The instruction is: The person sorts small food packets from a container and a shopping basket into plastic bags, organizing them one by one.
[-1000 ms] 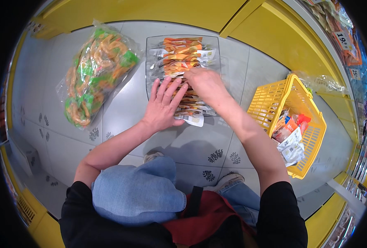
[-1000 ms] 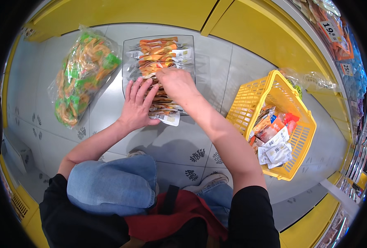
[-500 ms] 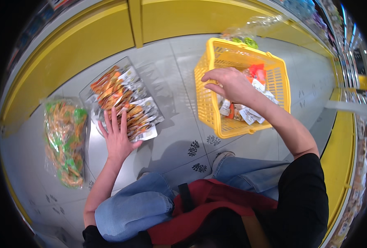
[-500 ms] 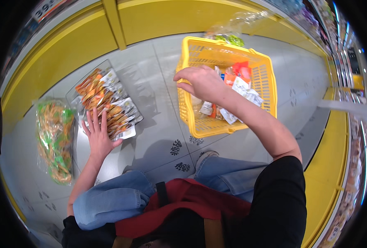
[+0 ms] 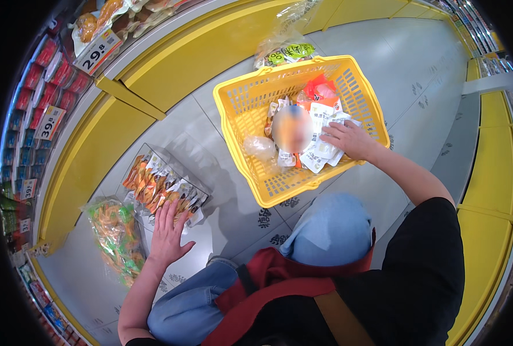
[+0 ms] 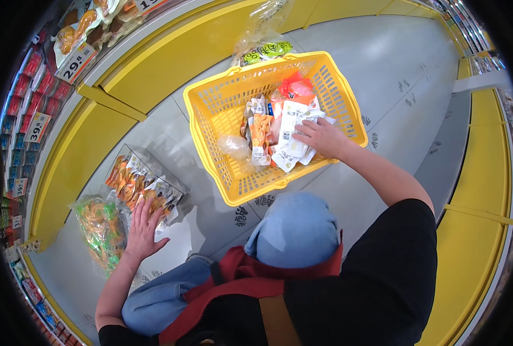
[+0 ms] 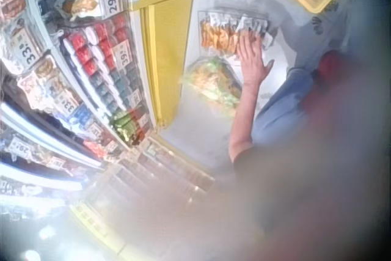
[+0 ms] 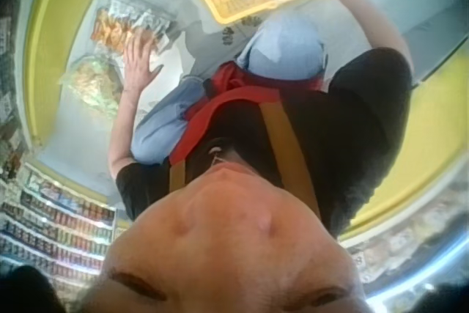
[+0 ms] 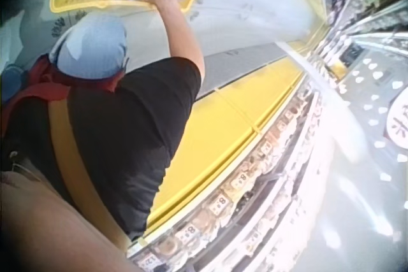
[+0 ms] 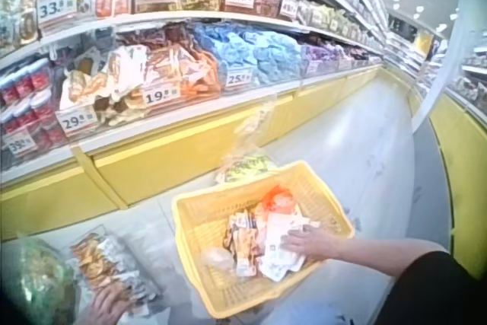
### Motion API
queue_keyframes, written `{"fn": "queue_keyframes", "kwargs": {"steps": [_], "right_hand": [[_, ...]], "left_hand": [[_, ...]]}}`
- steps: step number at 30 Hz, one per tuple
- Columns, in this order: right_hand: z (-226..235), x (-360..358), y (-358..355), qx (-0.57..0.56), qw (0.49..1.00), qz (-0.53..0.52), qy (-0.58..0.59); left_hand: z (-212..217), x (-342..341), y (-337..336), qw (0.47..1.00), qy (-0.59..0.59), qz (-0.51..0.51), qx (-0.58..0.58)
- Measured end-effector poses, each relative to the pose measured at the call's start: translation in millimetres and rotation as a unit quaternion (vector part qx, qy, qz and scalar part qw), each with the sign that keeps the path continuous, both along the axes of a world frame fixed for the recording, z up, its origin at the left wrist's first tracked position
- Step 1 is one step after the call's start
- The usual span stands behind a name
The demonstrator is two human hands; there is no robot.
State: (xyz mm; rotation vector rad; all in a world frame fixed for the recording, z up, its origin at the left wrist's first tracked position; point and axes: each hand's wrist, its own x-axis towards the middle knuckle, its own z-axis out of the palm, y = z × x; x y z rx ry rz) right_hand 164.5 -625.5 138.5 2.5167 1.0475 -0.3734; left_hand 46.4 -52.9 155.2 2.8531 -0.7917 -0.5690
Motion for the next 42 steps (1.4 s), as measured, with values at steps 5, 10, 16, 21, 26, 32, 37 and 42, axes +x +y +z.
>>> {"fn": "queue_keyframes", "kwargs": {"steps": [5,10,16,21,26,32,37,42], "right_hand": [[-2.7,16.7,0.5,0.089,0.99,-0.041,0.102],[37.6,62.3,8.7,0.134,0.925,-0.286,0.212],[41.4,95.9,20.5,0.496,0.728,-0.353,0.316],[61.9,88.7,139.5,0.613,0.372,-0.356,0.599],[89.2,56.4,293.5,0.583,0.287,-0.301,0.698],[81.9,-1.1,404.1,0.666,0.515,-0.172,0.512],[25.6,-13.7,405.6,0.586,0.792,-0.082,0.147],[14.0,-38.9,396.2,0.428,0.865,0.218,0.143]], "left_hand": [[40.6,-4.8,-7.0,0.998,0.037,0.019,0.051],[52.8,-24.6,-21.7,0.991,0.085,0.1,0.029],[74.8,-25.9,-40.4,0.976,0.151,0.155,-0.018],[103.2,7.9,-50.2,0.93,0.205,0.188,-0.241],[93.1,41.7,-49.1,0.708,0.328,0.288,-0.555],[9.3,7.9,-7.9,0.275,0.36,0.326,-0.83],[-11.5,-11.1,-17.1,0.25,0.374,0.367,-0.814],[-45.0,-34.4,-9.8,0.277,0.415,0.447,-0.742]]}}
